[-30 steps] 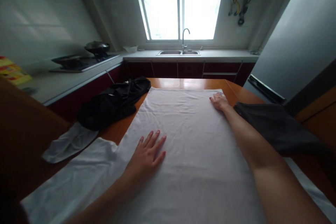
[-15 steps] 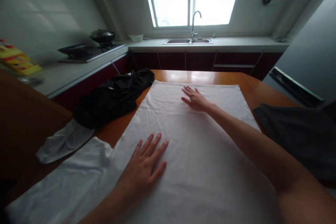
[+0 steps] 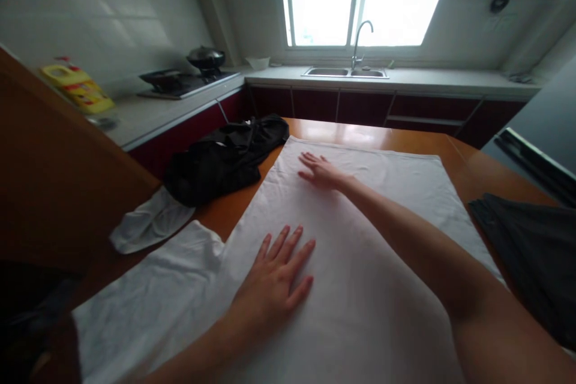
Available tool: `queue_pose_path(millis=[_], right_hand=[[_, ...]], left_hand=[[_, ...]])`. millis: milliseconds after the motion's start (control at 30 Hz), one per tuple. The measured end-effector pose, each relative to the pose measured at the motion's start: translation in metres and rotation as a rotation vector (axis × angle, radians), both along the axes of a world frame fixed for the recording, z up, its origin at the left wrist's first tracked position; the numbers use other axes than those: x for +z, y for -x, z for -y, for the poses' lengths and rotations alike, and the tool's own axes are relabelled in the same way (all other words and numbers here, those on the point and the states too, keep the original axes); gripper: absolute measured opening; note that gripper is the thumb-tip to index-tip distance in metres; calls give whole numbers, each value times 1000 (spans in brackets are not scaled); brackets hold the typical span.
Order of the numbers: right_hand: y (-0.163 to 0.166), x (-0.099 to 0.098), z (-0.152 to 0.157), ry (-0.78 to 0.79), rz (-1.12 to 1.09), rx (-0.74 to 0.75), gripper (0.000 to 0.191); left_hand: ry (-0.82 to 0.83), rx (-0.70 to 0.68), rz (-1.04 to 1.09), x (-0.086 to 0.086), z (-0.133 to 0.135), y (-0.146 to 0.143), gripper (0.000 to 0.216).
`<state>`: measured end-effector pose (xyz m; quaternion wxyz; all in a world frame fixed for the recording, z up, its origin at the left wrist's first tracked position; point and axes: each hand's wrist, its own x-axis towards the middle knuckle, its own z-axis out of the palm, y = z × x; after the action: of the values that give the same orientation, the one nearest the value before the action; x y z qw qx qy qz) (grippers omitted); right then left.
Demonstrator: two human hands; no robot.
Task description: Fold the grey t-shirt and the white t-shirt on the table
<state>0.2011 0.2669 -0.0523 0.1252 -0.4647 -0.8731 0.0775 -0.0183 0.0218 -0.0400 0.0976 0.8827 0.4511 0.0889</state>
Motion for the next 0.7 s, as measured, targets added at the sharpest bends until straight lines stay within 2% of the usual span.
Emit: queue_pose_path(millis=[33, 100, 167, 267, 367, 433, 500, 567, 700], right_hand=[[26, -2, 4, 22, 4, 111, 69], [67, -5, 3, 41, 17, 148, 71], [88, -5, -12, 46, 25, 23, 70], [94, -2, -54, 66, 28, -211, 67], [95, 2, -91, 105, 5, -302, 63], [99, 4, -100, 116, -37, -334, 62], [107, 8, -94, 59, -93, -364, 62], [115, 13, -75, -38, -144, -363, 61], [120, 27, -7, -118, -170, -274, 56]], left_hand=[[3, -1, 8, -1, 0, 0, 61], [14, 0, 25, -2, 1, 1, 60], [26, 2, 41, -3, 1, 1, 61], [39, 8, 54, -3, 3, 1, 62], [52, 14, 67, -2, 5, 1, 62], [63, 16, 83, 0, 7, 2, 62], [71, 18, 102, 2, 7, 2, 62], [72, 18, 113, 3, 8, 3, 61], [36, 13, 109, 1, 8, 3, 60]])
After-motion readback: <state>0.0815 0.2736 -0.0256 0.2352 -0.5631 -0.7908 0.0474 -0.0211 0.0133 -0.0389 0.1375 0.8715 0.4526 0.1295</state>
